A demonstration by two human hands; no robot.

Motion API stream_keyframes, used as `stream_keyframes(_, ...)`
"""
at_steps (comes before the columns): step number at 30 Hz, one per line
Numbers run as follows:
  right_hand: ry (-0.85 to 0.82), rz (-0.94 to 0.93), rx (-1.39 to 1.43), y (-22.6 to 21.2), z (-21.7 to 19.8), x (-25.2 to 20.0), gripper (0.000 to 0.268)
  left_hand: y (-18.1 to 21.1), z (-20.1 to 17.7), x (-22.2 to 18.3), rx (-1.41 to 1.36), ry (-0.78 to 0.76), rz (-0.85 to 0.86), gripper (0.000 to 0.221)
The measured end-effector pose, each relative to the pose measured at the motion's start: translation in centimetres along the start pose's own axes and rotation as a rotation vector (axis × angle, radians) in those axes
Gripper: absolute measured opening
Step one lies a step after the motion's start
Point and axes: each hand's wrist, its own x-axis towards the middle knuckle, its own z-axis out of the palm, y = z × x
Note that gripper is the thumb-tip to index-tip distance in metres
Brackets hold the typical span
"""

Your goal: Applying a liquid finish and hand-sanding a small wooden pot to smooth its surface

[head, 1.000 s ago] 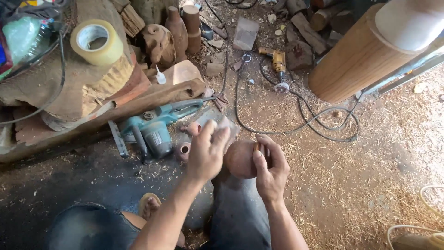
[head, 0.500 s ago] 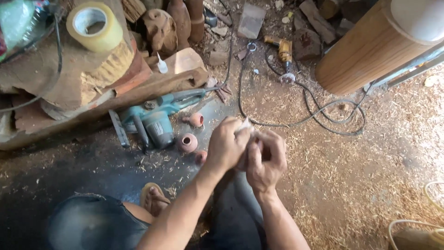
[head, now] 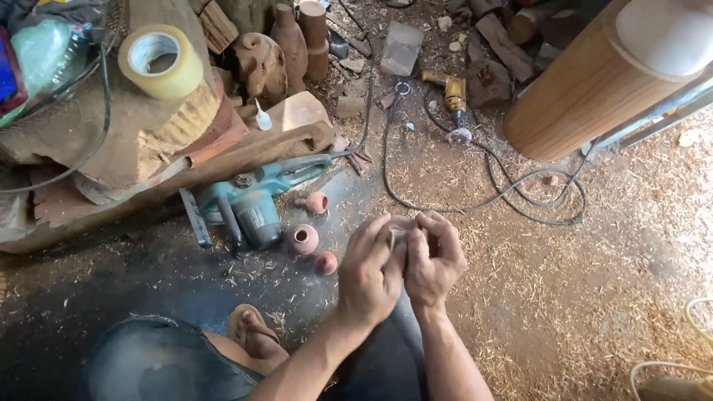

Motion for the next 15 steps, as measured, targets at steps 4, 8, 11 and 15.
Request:
stream_keyframes(4,-0.044,-0.009,-0.102,-2.4,0.0,-0.1,0.017,-3.6,0.7,2.5,0.0,-0.301,-0.331,0.039)
stream_keyframes(8,-0.018,0.055,-0.062,-1.4,0.3,0.4,0.016,-1.4,0.1,0.9,0.026,-0.175,-0.17,0.026)
stream_keyframes(11,-0.012,0.101,-0.064,-1.0,0.0,0.4,0.017,-2.4,0.6,1.7,0.031,-0.169,-0.142,0.028)
stream_keyframes(15,0.0,0.072,-0.104,-1.4,0.1,-0.1,0.02,-3.8,0.9,3.7,0.066,-0.463,-0.457,0.04)
